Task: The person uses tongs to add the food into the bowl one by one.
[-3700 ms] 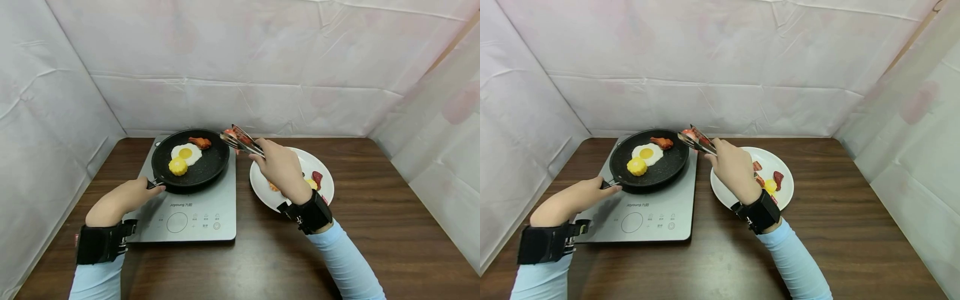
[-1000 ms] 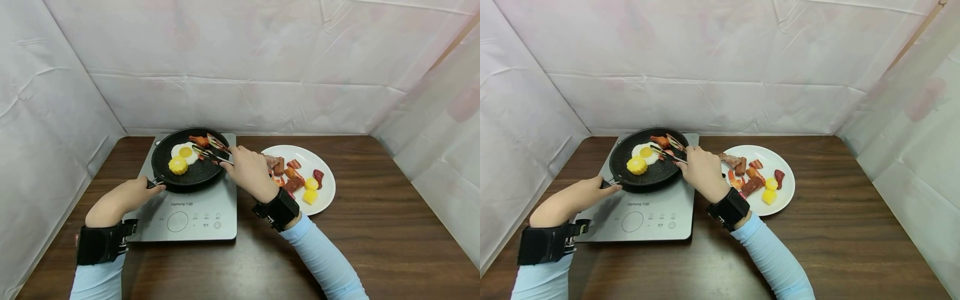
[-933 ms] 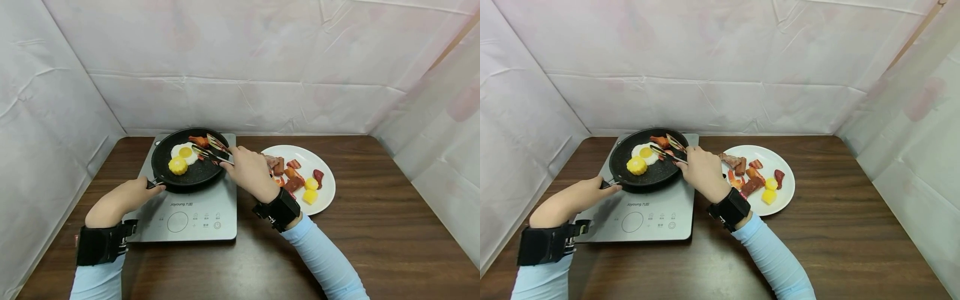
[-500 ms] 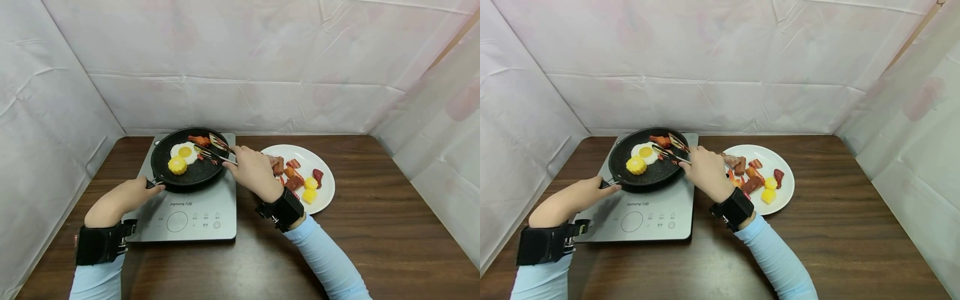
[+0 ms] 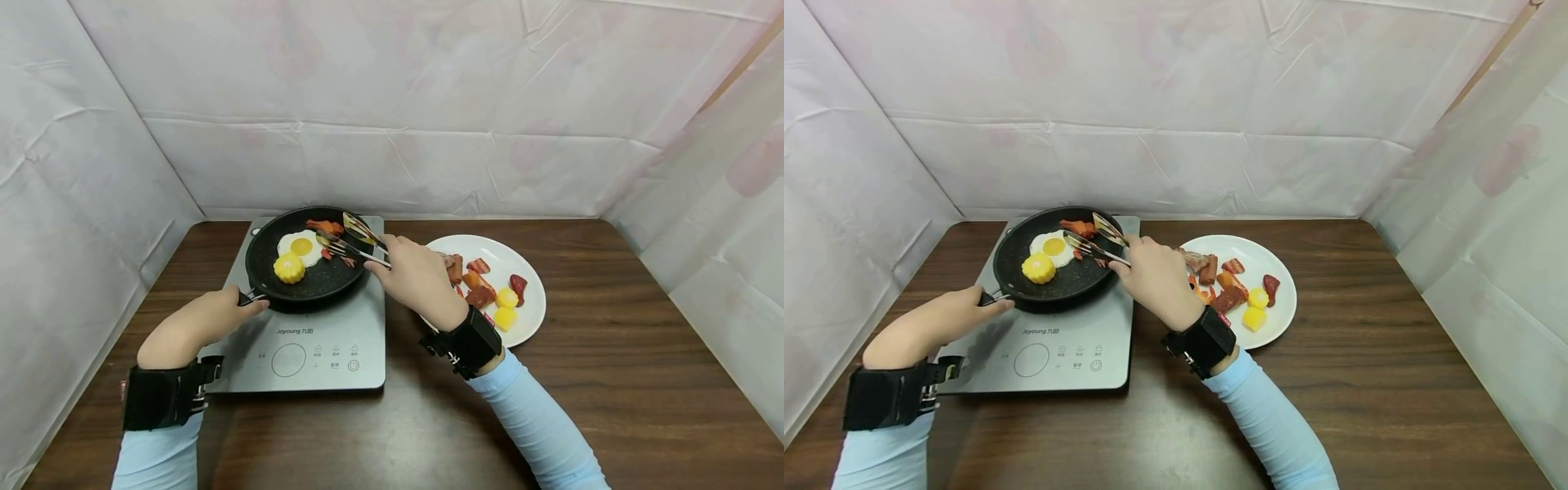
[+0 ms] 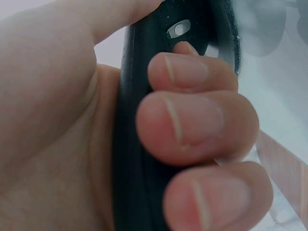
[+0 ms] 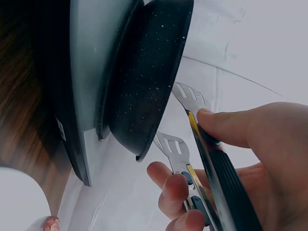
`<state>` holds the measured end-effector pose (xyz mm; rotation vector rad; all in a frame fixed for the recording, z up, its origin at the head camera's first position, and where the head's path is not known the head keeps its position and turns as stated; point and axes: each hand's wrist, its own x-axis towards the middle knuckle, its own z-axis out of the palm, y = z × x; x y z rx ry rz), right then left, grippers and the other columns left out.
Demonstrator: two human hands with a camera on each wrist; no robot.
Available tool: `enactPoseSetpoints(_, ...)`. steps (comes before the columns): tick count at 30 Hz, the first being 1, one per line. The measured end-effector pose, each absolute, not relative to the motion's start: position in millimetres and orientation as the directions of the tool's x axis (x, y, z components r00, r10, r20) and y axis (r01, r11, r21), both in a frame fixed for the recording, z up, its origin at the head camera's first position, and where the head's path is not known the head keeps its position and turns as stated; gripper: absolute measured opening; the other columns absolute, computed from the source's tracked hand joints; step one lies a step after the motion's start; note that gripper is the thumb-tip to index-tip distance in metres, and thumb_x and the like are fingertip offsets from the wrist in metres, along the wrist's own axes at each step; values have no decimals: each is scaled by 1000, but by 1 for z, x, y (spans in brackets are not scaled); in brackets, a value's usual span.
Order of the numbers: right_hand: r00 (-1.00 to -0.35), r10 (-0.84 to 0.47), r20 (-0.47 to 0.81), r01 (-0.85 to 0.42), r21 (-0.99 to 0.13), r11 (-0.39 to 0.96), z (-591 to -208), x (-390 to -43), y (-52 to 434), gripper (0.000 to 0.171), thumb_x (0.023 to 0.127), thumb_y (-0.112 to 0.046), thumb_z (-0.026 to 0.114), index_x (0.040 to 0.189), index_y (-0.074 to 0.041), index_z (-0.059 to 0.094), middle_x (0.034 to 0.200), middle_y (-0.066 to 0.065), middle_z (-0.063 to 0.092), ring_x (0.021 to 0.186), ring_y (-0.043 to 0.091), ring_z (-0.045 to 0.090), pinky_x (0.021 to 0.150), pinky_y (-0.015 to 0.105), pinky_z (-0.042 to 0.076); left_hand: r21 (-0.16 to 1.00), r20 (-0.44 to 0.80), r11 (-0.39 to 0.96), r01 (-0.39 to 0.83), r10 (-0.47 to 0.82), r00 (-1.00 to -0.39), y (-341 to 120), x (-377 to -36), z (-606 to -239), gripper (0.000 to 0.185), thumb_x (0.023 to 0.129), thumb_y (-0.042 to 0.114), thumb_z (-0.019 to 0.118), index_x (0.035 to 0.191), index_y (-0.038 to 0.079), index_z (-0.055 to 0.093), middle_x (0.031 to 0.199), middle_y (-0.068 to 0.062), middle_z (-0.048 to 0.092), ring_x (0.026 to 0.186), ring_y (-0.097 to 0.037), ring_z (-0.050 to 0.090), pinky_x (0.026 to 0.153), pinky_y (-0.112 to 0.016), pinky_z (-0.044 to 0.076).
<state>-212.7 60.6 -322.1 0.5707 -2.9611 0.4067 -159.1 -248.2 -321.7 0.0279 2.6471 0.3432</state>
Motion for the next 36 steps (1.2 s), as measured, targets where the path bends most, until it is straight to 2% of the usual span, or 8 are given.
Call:
enactPoseSetpoints(5,-931,-333,150,-362,-248,898,-321,-213,67,59,100,-52,59,144,-13,56,129,8,70,100,26,72,70,43,57,250,-453,967,-44,77,-888,-250,-159,-322,84,108,52,36,133,-28,36,126,-45,56,107,-49,65,85,-56,54)
enactPoseSetpoints(9,-934,-315,167,-349,-256,901,-320,-212,75,55,99,-50,62,141,-15,58,121,5,71,87,25,70,61,40,52,258,-455,965,-41,84,-887,-251,-159,-323,85,108,53,36,134,-27,36,126,-44,56,106,-47,65,84,-55,54)
enactPoseSetpoints(12,-935,-306,182,-347,-273,897,-320,-211,82,52,99,-48,63,140,-15,59,117,5,71,82,25,68,58,39,49,258,-452,965,-42,83,-888,-250,-159,-323,84,107,54,37,133,-26,39,125,-44,57,104,-45,66,83,-55,54)
enactPoseSetpoints(21,-939,-287,191,-331,-270,904,-318,-212,105,49,98,-46,65,134,-14,62,107,5,72,82,29,68,57,41,48,261,-449,964,-49,76,-890,-249,-160,-324,82,107,54,38,130,-25,42,120,-40,61,97,-38,66,80,-52,55)
enactPoseSetpoints(25,-946,-273,175,-313,-274,909,-318,-213,116,47,98,-46,64,134,-17,62,110,5,73,90,31,71,64,47,52,271,-442,962,-45,82,-893,-250,-160,-325,80,107,54,38,128,-23,45,115,-37,63,91,-33,64,78,-50,54)
enactPoseSetpoints(31,-957,-249,146,-281,-276,919,-322,-214,141,45,98,-46,65,135,-20,62,107,3,74,91,26,70,67,47,52,273,-441,961,-40,88,-893,-251,-160,-324,80,107,54,38,128,-23,45,113,-35,64,90,-32,63,77,-49,54)
enactPoseSetpoints(36,-955,-259,144,-288,-252,924,-326,-216,166,35,94,-44,70,119,-19,66,91,2,68,82,21,61,66,41,48,277,-441,960,-36,94,-892,-251,-159,-324,79,107,53,38,127,-24,45,108,-32,65,87,-31,62,75,-47,54)
